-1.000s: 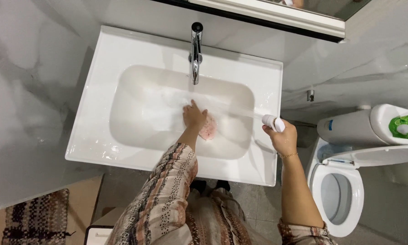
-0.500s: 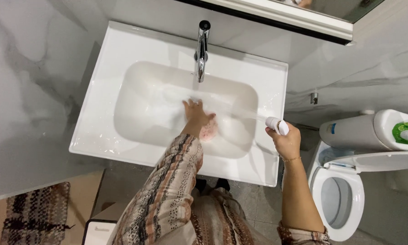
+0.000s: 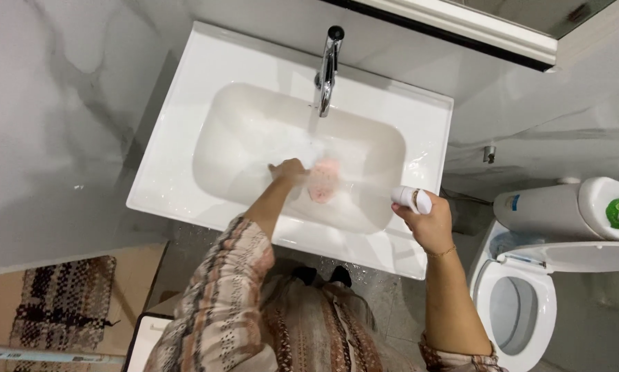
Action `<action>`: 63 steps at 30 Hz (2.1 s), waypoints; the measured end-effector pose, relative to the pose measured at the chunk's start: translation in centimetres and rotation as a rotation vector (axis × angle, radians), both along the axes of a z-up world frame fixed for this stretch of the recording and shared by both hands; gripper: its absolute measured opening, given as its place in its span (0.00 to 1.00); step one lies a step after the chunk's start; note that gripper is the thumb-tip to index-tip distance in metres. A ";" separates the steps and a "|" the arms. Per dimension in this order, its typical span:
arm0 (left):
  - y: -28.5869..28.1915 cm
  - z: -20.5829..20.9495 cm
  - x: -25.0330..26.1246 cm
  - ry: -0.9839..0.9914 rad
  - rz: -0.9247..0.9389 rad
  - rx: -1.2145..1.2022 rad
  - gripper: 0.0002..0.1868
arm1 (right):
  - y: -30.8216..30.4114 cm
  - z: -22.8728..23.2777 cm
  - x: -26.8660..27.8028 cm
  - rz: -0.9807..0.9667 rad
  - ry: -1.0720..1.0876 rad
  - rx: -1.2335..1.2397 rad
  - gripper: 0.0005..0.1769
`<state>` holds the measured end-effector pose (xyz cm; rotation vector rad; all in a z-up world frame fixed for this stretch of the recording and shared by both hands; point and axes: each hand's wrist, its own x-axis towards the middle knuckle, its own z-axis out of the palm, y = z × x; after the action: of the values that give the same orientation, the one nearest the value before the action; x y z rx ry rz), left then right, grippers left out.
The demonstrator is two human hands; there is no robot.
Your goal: Cleaning a bathroom sink, faucet, and mirror ledge with a sponge and rinsing with a handheld sprayer.
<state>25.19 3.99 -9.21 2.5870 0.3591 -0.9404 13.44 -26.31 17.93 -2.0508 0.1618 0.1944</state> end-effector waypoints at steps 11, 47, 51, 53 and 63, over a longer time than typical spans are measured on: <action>18.0 10.4 -14.0 -0.571 0.141 0.271 0.33 | 1.9 0.0 -2.1 0.137 -0.083 0.071 0.12; -16.9 9.4 -8.9 0.223 -0.396 -0.332 0.54 | -13.5 -13.6 -4.6 -0.047 0.303 -0.449 0.12; -22.0 9.7 -8.0 0.106 -0.310 -0.507 0.59 | -17.2 -13.8 -1.7 -0.317 -0.218 -0.190 0.14; -23.7 12.2 -7.0 -0.013 -0.294 -0.475 0.61 | -17.6 -12.7 0.4 -0.404 -0.212 -0.105 0.13; -31.8 11.8 -0.2 -0.432 -0.659 -0.178 0.55 | -19.3 -10.4 7.6 -0.707 -0.194 0.215 0.10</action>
<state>24.98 -27.86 2.61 2.6698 -0.6949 -0.5210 21.04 -45.59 7.49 -1.6735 0.6950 -0.4072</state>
